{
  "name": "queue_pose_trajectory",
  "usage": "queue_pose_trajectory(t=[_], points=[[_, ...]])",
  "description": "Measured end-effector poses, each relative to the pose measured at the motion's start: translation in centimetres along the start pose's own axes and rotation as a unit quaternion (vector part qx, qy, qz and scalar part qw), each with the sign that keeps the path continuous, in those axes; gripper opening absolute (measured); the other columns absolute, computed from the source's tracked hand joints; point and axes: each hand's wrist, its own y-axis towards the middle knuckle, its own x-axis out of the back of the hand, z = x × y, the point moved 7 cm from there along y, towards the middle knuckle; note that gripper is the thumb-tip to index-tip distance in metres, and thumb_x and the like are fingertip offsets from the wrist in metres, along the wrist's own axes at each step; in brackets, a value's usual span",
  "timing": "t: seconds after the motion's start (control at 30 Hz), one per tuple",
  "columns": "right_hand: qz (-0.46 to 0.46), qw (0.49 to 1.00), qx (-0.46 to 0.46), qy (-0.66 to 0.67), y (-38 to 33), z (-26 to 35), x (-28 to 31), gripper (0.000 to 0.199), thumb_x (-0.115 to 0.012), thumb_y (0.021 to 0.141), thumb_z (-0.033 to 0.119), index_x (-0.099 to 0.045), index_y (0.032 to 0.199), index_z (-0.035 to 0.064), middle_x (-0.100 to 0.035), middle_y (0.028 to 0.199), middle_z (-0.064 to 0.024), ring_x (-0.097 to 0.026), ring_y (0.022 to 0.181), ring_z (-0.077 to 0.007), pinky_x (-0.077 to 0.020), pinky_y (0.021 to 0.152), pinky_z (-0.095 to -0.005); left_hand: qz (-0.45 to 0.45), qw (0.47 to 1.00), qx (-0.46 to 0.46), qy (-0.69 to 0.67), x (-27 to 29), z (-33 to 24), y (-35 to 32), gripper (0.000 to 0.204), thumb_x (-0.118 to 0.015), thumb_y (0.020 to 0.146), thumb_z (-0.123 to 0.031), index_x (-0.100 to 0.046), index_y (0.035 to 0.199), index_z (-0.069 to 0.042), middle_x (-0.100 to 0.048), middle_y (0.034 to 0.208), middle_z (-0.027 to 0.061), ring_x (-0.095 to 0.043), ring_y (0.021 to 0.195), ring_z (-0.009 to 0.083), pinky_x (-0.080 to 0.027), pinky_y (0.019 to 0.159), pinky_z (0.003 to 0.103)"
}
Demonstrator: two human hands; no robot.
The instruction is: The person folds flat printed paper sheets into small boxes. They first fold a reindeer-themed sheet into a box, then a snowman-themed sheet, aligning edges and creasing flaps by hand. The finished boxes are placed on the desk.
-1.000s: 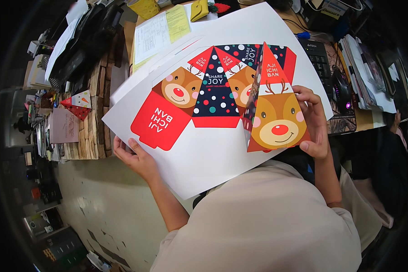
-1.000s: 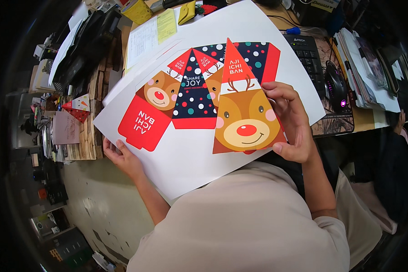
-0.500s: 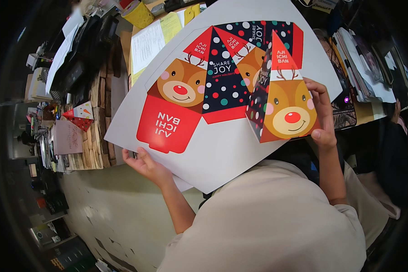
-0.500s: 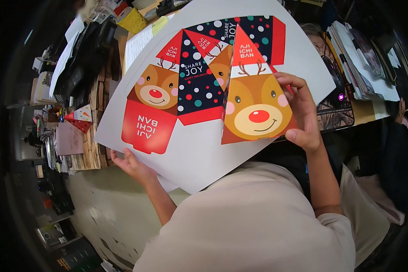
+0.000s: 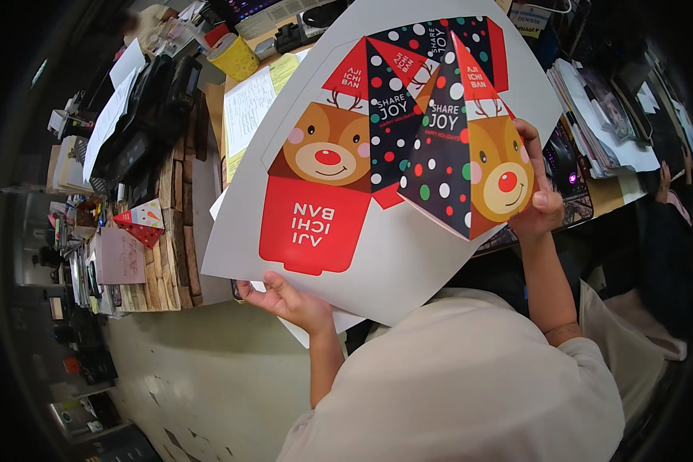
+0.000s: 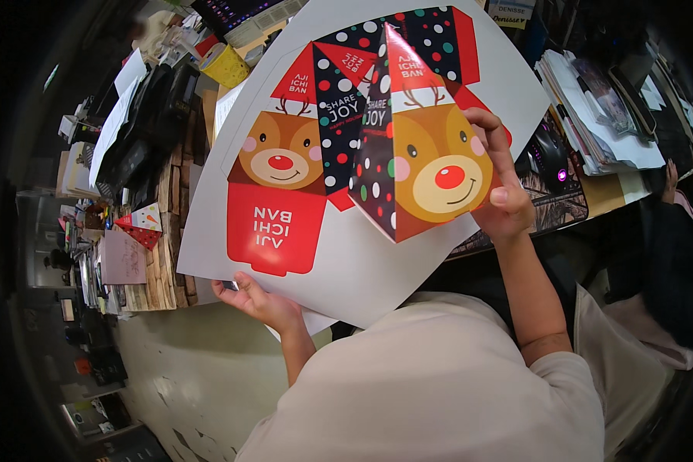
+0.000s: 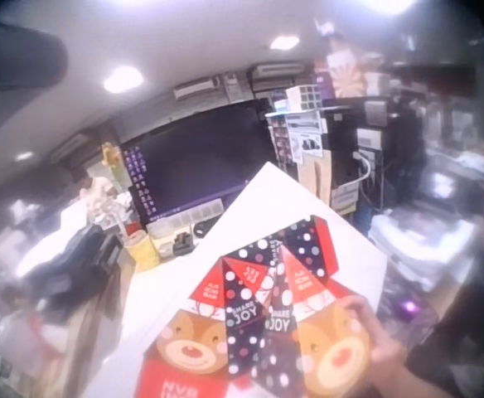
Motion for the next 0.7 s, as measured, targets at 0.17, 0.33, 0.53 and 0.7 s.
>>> queue_pose_trajectory(t=[0.17,0.33,0.53,0.7], points=[[-0.018,1.000,0.023,-0.005,0.1,0.5,0.1,0.096,-0.067,0.063,0.039,-0.025,0.141,0.0022,-0.045,0.129,-0.0121,-0.047,0.124,-0.0234,-0.0413,0.104,-0.0350,-0.009,1.000,-0.003,0.018,0.1,0.0,0.0,0.038,-0.045,0.101,-0.020,-0.026,0.134,-0.012,-0.041,0.133,0.0126,-0.045,0.120,0.0217,-0.040,0.102,0.037],[-0.047,0.971,0.107,-0.207,0.1,3.0,-1.5,0.094,-0.073,0.063,0.045,-0.036,0.137,-0.0001,-0.048,0.127,-0.0115,-0.051,0.118,-0.0230,-0.0420,0.100,-0.0343,-0.025,0.999,0.001,0.027,0.0,0.1,-0.1,0.038,-0.045,0.101,-0.021,-0.026,0.133,-0.012,-0.042,0.132,0.0134,-0.045,0.120,0.0214,-0.040,0.101,0.036],[-0.021,0.758,0.319,-0.568,-2.1,7.4,-7.4,0.082,-0.088,0.050,0.032,-0.054,0.120,0.0066,-0.055,0.120,-0.0153,-0.053,0.112,-0.0314,-0.0442,0.092,-0.0404,-0.036,0.999,0.014,0.029,0.0,0.5,-0.1,0.038,-0.046,0.101,-0.021,-0.027,0.133,-0.012,-0.042,0.132,0.0139,-0.045,0.119,0.0214,-0.041,0.101,0.036],[-0.020,0.718,0.327,-0.615,-2.1,7.1,-8.5,0.077,-0.089,0.049,0.029,-0.056,0.116,0.0094,-0.056,0.120,-0.0148,-0.053,0.112,-0.0341,-0.0445,0.093,-0.0431,-0.037,0.998,-0.005,0.040,0.0,0.5,-0.1,0.046,-0.047,0.101,-0.025,-0.023,0.136,-0.010,-0.047,0.127,0.0168,-0.049,0.115,0.0219,-0.042,0.097,0.034]])
